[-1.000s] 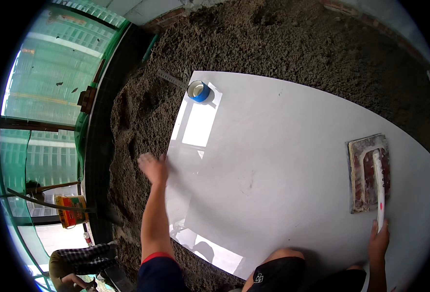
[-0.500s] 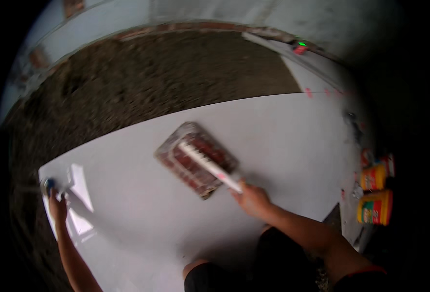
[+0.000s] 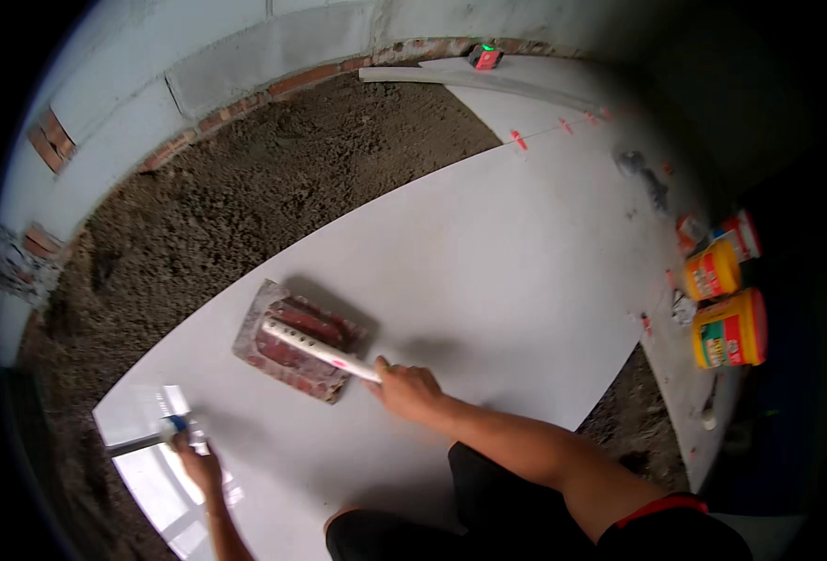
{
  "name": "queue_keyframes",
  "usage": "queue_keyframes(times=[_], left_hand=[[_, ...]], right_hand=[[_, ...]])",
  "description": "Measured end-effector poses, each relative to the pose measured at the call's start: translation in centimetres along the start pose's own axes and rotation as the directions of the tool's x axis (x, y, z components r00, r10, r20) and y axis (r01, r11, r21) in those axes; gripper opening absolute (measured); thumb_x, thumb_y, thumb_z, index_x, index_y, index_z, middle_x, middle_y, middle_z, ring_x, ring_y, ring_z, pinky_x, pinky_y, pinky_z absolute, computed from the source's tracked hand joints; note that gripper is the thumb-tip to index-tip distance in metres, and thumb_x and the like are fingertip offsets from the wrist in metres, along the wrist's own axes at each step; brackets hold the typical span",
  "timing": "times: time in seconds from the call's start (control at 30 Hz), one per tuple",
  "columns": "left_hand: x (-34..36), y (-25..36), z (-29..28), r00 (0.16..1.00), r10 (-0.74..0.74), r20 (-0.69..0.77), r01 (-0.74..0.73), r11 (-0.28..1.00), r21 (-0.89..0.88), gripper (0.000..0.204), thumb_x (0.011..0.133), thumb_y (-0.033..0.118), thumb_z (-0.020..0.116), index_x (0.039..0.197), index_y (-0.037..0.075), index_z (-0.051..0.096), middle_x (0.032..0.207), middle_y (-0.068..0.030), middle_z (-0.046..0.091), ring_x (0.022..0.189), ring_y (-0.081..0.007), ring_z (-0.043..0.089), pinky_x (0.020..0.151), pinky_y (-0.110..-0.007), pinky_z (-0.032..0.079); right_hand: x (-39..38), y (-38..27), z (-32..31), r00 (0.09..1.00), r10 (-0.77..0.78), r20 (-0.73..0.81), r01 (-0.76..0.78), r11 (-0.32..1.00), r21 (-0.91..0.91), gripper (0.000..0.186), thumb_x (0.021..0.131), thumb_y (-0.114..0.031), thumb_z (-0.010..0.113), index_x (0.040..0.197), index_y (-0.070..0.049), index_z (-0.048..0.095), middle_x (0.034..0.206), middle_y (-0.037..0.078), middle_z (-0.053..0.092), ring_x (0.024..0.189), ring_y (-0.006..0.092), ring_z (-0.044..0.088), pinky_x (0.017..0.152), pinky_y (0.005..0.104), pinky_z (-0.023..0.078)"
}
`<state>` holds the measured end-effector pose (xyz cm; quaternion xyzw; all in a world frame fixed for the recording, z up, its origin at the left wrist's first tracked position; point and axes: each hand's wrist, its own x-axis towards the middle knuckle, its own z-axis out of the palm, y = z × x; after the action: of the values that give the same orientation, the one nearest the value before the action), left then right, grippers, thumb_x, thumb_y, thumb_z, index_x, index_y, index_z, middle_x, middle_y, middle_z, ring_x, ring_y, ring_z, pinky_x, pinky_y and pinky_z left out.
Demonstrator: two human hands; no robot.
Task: The person spreads mortar on the ground using a trowel and places a large floor tile into position.
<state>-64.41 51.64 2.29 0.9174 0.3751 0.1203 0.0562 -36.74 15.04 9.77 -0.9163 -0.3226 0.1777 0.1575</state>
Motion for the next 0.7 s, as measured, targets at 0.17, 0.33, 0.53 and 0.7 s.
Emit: queue_keyframes(times=[0.17,0.33,0.53,0.7], left_hand=[[-2.1,11.8,-4.0,0.999,0.047,0.014,-0.042,0.969,-0.242,0.053,0.078,0.004,0.069,0.126,0.0,0.046,0.139,-0.0287,0.038,0.093,-0.0383,0.061,0.08,-0.041,0.052],[-1.4,25.4,-6.6,0.946,0.309,0.101,-0.284,0.937,-0.204,0.056,0.078,0.007,0.067,0.127,-0.006,0.045,0.138,-0.0349,0.034,0.128,-0.0498,0.037,0.106,-0.049,0.036],[2.3,43.3,-3.8,0.831,0.457,0.318,-0.336,0.867,-0.367,0.058,0.075,0.002,0.056,0.131,-0.008,0.044,0.144,-0.0351,0.028,0.134,-0.0463,0.032,0.112,-0.044,0.03],[4.5,56.7,1.5,0.78,0.461,0.423,-0.305,0.871,-0.386,0.062,0.07,0.005,0.055,0.129,-0.01,0.046,0.141,-0.0352,0.027,0.128,-0.0458,0.038,0.108,-0.043,0.036]], right_hand=[[-2.9,3.8,-3.7,0.994,0.065,0.092,-0.064,0.998,-0.007,0.045,0.094,-0.043,0.051,0.103,0.001,0.054,0.072,0.018,0.067,0.067,0.0356,0.067,0.062,0.0474,0.054],[-11.1,15.3,-6.3,0.963,0.234,0.131,-0.249,0.962,0.113,0.048,0.094,-0.044,0.05,0.114,-0.001,0.054,0.08,0.016,0.068,0.074,0.0354,0.068,0.068,0.0498,0.053],[-22.3,23.9,-10.0,0.83,0.454,0.325,-0.495,0.868,0.051,0.059,0.095,-0.043,0.049,0.132,0.002,0.046,0.075,0.011,0.066,0.063,0.0269,0.066,0.056,0.0432,0.053],[-29.9,28.3,-9.6,0.8,0.563,0.208,-0.588,0.805,0.083,0.051,0.095,-0.044,0.051,0.117,0.002,0.051,0.075,0.017,0.066,0.066,0.0343,0.066,0.06,0.0479,0.052]])
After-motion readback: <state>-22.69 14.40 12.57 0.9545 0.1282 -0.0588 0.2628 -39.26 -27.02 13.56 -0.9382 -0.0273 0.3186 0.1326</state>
